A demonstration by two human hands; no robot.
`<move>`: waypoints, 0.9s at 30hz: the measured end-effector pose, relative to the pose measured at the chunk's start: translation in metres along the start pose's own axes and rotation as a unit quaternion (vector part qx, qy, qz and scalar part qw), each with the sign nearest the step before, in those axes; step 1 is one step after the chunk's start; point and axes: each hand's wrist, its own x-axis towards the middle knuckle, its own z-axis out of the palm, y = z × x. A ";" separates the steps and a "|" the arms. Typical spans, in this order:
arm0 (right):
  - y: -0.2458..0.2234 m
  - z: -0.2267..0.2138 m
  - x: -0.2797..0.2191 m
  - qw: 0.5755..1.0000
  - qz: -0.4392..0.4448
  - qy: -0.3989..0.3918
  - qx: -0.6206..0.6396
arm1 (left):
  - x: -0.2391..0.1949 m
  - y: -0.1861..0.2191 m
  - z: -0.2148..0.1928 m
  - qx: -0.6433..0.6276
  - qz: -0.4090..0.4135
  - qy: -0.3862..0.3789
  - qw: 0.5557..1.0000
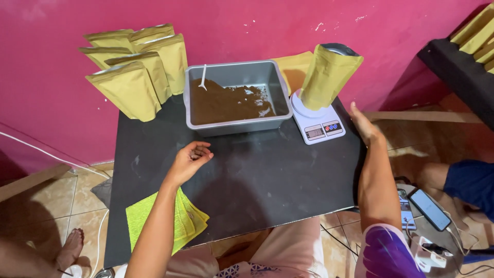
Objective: The person scoops coffee grounds from a tray into a stand-up pouch using a spoon, weighs the pouch on a digital scale, and wipes the table surface with a green cloth.
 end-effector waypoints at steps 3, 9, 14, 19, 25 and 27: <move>0.005 -0.004 0.009 0.995 -0.081 -0.036 0.043 | 0.000 0.003 0.000 -0.001 -0.002 0.000 1.000; 0.007 0.008 0.020 0.887 -0.429 0.056 0.162 | 0.002 -0.005 -0.001 -0.003 0.000 -0.001 1.000; -0.023 0.075 0.013 0.873 -0.471 0.125 0.006 | -0.001 -0.001 -0.001 0.004 0.003 -0.004 1.000; -0.016 0.083 0.052 0.876 -0.435 0.192 -0.085 | 0.001 -0.010 0.000 0.003 0.003 -0.004 1.000; -0.043 0.071 0.012 0.821 -0.517 0.234 -0.057 | 0.003 -0.012 -0.003 0.024 -0.013 -0.016 1.000; -0.069 0.066 -0.010 0.801 -0.542 0.229 -0.111 | 0.004 -0.014 -0.003 0.023 -0.014 -0.016 1.000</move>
